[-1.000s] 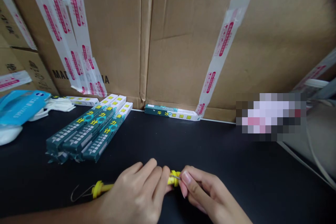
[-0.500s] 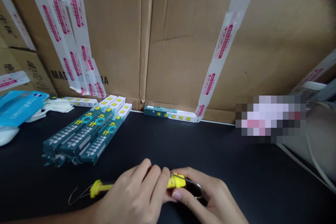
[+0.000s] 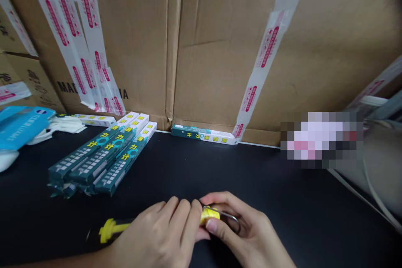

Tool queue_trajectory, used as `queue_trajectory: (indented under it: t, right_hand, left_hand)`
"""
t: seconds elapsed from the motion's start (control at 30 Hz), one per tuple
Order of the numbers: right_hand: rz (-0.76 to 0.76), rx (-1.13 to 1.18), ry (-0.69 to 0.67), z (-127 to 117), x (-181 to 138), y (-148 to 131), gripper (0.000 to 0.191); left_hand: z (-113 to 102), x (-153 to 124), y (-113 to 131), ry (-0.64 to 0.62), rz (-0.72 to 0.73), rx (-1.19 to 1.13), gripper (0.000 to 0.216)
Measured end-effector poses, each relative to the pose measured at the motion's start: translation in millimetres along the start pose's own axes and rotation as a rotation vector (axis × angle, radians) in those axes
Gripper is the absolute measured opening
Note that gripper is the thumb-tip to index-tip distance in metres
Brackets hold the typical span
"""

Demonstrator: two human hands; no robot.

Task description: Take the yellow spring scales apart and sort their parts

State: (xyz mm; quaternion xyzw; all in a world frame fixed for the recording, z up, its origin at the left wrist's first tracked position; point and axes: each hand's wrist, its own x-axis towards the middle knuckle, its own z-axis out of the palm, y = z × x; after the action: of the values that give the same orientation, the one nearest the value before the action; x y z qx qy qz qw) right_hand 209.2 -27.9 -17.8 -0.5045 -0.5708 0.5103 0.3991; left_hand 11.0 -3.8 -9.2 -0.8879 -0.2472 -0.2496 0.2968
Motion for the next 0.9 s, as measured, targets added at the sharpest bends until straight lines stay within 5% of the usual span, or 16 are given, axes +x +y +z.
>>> queue_trajectory:
  t: [0.33, 0.9]
  right_hand:
    - [-0.08, -0.298, -0.041, 2, 0, -10, 0.032]
    - [-0.193, -0.407, -0.009, 0, -2, -5, 0.019]
  left_hand:
    - [-8, -1, -3, 0.009, 0.024, -0.038, 0.038]
    - [-3, -4, -2, 0.019, 0.028, -0.033, 0.041]
